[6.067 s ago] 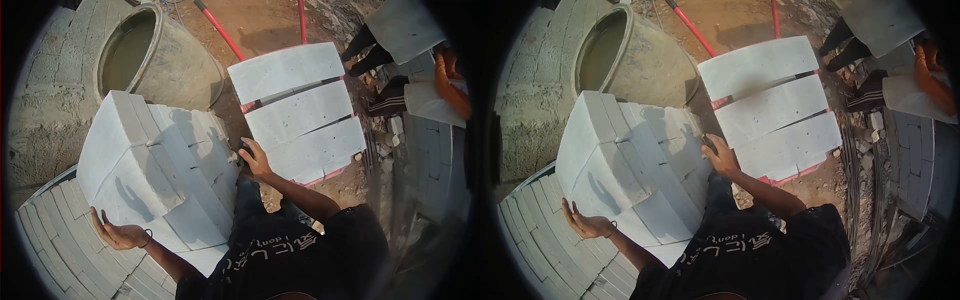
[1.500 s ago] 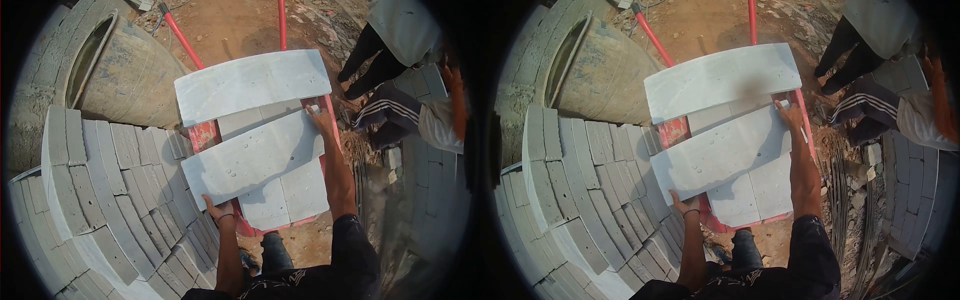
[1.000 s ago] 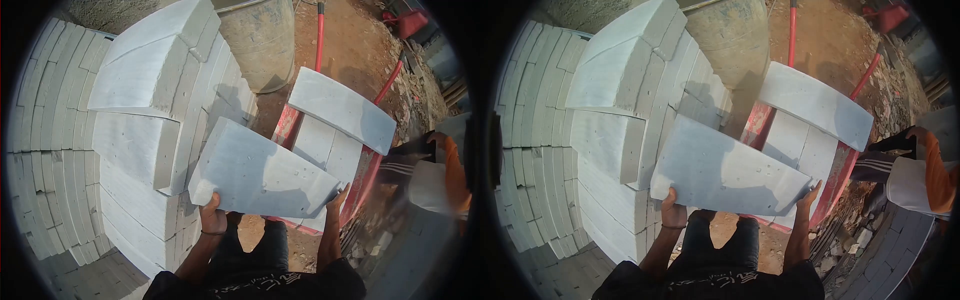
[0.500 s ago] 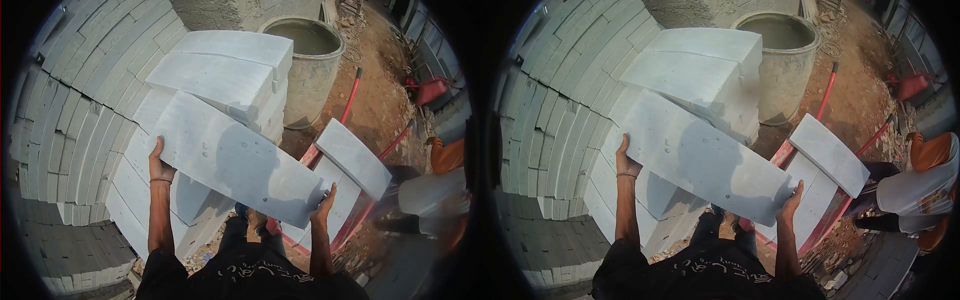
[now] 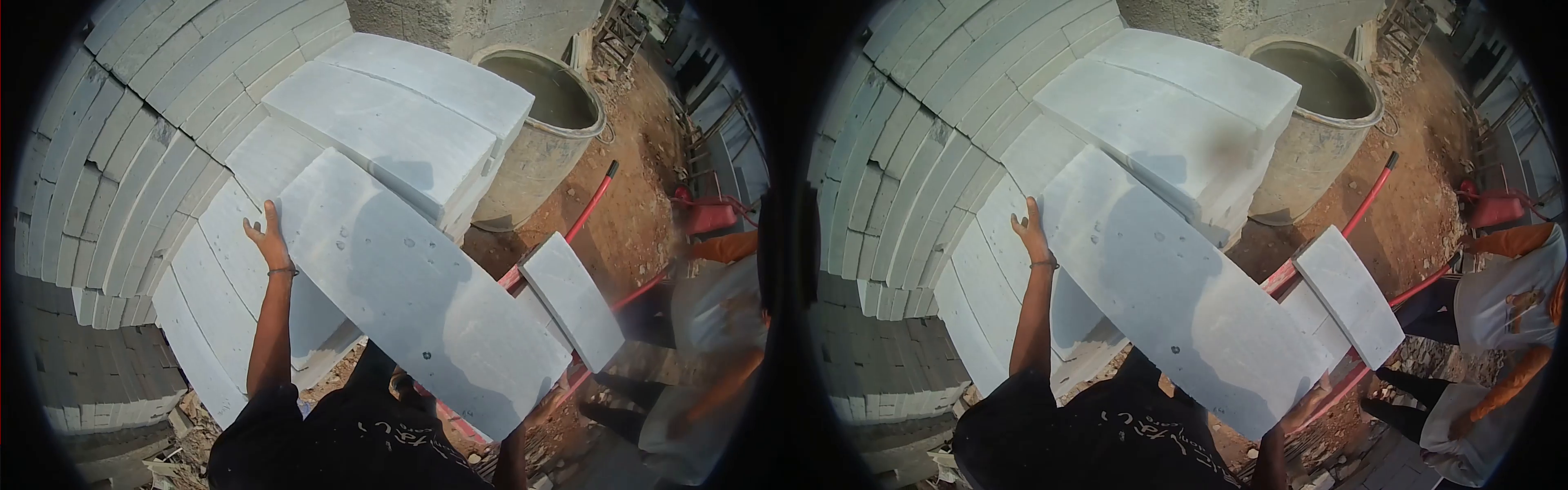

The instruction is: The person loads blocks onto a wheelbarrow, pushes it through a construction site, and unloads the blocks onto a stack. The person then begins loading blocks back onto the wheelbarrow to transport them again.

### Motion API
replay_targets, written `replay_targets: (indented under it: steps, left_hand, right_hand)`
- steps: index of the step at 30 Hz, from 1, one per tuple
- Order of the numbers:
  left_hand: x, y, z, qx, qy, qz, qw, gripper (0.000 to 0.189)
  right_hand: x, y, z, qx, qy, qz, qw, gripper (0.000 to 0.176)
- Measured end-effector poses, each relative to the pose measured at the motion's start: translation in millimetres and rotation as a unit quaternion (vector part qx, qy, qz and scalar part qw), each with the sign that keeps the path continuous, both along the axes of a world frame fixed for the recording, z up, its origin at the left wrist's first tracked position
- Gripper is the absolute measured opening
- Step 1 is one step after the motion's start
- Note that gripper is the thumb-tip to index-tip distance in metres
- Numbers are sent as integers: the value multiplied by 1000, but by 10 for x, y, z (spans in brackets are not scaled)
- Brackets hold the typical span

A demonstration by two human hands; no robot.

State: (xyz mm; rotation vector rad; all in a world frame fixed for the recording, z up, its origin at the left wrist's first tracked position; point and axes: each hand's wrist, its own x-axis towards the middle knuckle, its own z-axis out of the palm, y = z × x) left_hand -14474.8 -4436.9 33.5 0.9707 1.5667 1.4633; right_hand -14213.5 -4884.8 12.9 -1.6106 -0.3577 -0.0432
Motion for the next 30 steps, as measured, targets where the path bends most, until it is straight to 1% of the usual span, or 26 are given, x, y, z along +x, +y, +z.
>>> replay_targets:
  steps: [2,4,5,7,8,9,10,11,12,13,14,15,16,17,18,19,20,22,23,24,25,26,27,28,30]
  left_hand:
    - [12,107,-67,1,1,-3,1000,118]
    - [0,217,-163,19,10,9,1000,111]
    - [-50,328,-195,10,14,11,1000,111]
    - [-163,712,-227,12,25,44,999,100]
    - [-239,905,-227,17,19,53,998,100]
    - [-347,1081,-213,20,86,87,992,94]
    - [-495,1187,-197,18,162,120,979,88]
    - [-619,1243,-159,18,170,128,977,88]
    - [-724,1280,-107,65,175,118,975,83]
    - [-822,1316,-26,115,180,106,971,77]
    - [-924,1256,93,121,186,115,968,77]
    - [-1041,1106,192,117,162,87,976,74]
    - [-1159,958,274,114,138,55,982,70]
    - [-1414,893,163,105,125,51,985,66]
    - [-1648,813,34,95,112,44,988,63]
    - [-1734,611,98,81,77,53,992,59]
    - [-1758,432,186,66,39,59,995,56]
    - [-1853,129,215,38,72,59,995,53]
    - [-1852,11,182,45,65,64,995,52]
    - [-1801,-61,161,55,56,66,995,52]
    - [-1675,-130,196,54,57,32,996,52]
    - [-1495,-221,274,86,54,26,995,50]
    - [-1272,-304,366,115,48,17,992,49]
    - [-1009,-397,470,112,46,-23,992,49]
    - [-515,-694,667,222,106,-93,965,44]
  right_hand:
    - [-43,91,-17,17,14,-20,1000,65]
    - [-57,140,-21,19,31,-27,999,65]
    - [-77,224,-19,19,45,-30,998,65]
    - [-159,423,-20,20,74,-8,997,65]
    - [-225,660,74,19,75,23,997,65]
    - [-327,886,189,7,55,78,995,62]
    - [-439,1160,194,8,60,85,995,62]
    - [-551,1453,176,14,18,93,995,61]
    - [-653,1759,168,22,-24,103,994,60]
    - [-758,2097,190,87,22,129,988,59]
    - [-833,2417,208,151,68,153,974,59]
    - [-863,2706,57,103,-23,157,982,60]
    - [-917,2970,56,93,-34,159,982,60]
    - [-971,3238,56,84,-44,160,983,60]
    - [-1041,3409,155,112,27,162,980,59]
    - [-1015,3390,31,111,35,144,983,57]
    - [-1029,3479,78,119,34,133,983,57]
    - [-1057,3415,152,152,70,145,975,56]
    - [-1012,3346,65,77,33,142,986,56]
    - [-954,3211,59,71,34,111,991,56]
    - [-895,3081,61,44,7,178,983,56]
    - [-848,2926,60,17,-17,241,970,56]
    - [-818,2733,-7,22,-17,232,972,51]
    - [-752,2478,-116,17,-15,194,981,51]
    - [-639,1841,-445,-68,17,241,968,38]
